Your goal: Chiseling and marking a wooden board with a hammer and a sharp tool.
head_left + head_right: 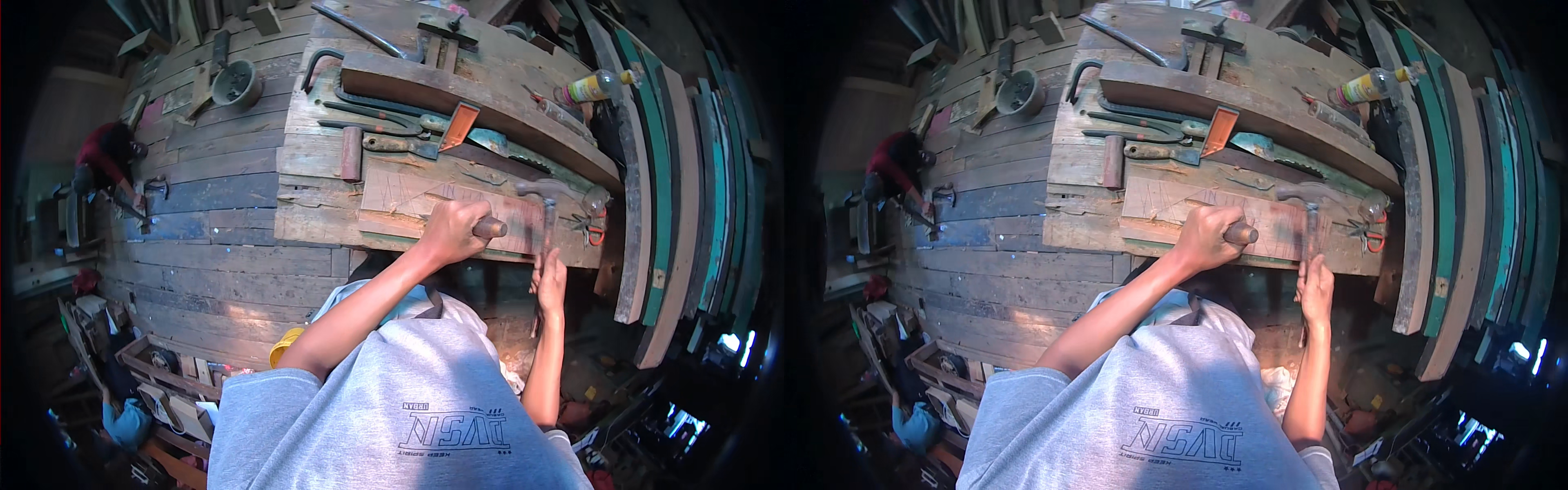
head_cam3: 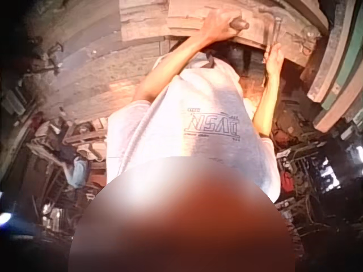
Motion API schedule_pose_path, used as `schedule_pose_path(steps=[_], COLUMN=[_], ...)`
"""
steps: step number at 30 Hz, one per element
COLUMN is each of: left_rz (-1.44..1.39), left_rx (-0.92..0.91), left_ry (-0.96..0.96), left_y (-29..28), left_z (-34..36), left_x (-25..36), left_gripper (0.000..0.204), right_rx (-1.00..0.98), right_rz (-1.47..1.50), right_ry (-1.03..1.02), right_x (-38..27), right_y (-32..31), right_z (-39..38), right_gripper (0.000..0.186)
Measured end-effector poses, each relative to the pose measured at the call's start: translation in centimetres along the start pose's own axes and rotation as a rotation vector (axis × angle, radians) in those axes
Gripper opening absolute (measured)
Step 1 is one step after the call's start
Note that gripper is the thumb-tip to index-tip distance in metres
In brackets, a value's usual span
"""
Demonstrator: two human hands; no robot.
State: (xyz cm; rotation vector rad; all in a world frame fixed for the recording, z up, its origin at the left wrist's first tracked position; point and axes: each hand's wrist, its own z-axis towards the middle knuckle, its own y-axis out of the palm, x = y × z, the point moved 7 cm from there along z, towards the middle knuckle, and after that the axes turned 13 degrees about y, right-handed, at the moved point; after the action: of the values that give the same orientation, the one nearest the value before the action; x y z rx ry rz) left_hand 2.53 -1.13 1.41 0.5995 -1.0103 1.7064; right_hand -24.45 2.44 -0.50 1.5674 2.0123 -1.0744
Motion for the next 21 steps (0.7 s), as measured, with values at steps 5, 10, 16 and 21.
schedule_pose_path(steps=[5,10,16,21], left_rz=[0.025,0.111,0.323,0.334], left_rx=[0.066,0.063,0.094,-0.063], left_ry=[-0.013,-0.040,0.097,0.054], left_y=[-0.1,-1.0,0.2,1.7], left_z=[0.5,0.9,3.4,5.3], left_x=[1.1,2.8,7.5,6.6], left_gripper=[0.029,0.039,0.027,0.020], right_rx=[-0.170,-0.386,-0.568,-0.555], right_rz=[-0.139,-0.239,-0.291,-0.296], right_ry=[-0.036,-0.146,-0.157,-0.200], right_x=[0.2,-1.9,-3.3,-3.5], right_y=[2.2,4.8,7.0,6.2], right_z=[6.4,10.1,12.1,12.7], right_gripper=[0.065,0.064,0.062,0.062])
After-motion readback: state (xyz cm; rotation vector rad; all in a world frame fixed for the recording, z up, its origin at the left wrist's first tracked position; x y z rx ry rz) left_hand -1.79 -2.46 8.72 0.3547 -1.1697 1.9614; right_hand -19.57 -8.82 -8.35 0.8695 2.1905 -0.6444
